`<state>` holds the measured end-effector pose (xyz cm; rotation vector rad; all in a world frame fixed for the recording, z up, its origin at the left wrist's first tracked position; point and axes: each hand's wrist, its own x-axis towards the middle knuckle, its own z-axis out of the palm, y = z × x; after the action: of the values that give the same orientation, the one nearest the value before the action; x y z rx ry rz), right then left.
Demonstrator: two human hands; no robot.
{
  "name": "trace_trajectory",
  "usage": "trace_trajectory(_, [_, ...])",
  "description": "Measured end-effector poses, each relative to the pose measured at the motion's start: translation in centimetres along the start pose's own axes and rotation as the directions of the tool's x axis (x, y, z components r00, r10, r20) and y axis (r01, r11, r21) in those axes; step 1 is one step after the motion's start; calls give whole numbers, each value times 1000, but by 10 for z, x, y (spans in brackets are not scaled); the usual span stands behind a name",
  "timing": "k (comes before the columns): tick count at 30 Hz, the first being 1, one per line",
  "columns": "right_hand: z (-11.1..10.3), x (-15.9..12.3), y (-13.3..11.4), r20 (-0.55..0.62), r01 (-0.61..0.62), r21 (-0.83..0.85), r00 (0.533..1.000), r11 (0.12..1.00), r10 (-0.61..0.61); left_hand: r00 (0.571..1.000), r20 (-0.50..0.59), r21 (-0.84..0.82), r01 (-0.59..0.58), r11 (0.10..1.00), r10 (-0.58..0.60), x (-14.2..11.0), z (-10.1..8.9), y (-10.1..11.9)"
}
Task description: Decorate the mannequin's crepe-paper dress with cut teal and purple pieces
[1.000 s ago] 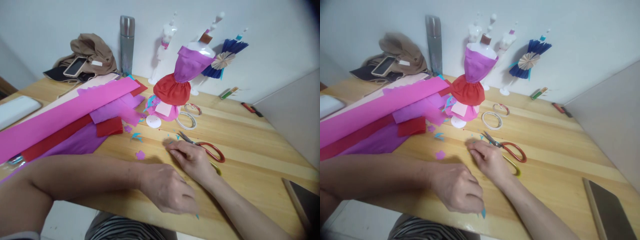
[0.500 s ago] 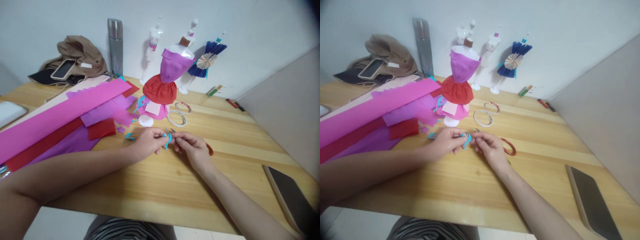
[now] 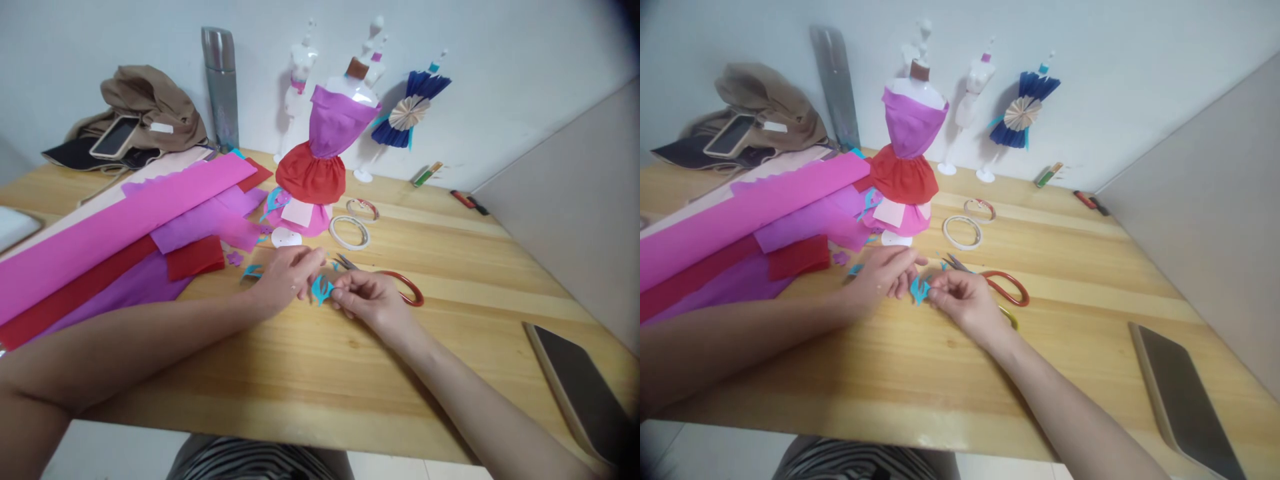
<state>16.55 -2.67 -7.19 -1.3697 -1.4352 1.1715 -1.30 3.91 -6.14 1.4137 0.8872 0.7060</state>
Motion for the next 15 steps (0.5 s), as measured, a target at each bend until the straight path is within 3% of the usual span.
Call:
trace_trajectory(2, [4,-2,1,59,108,-169,993,980,-100,996,-45,8,-74,997,75,1,0,-4])
trace_trajectory(5, [7,-4,2,108,275,-424,961,863,-253,973,-96,96,-203,975,212,1,1,-9])
trace_trajectory(7, [0,-3,2,76,271,-548,958,792,-275,955,-107,153,-258,954,276,0,1,-11])
trace_trajectory(10, [-33,9,-2,-92,120,-670,966,733,-243,952,-85,192,-274,942,295,0,2,-12])
trace_trajectory(12, [-64,22,-5,-182,54,-725,947,687,-266,956,-62,201,-270,942,288,0,2,-13])
trace_trajectory(15, [-106,48,-6,-143,68,-796,945,602,-295,955,-46,200,-278,940,292,1,2,-13])
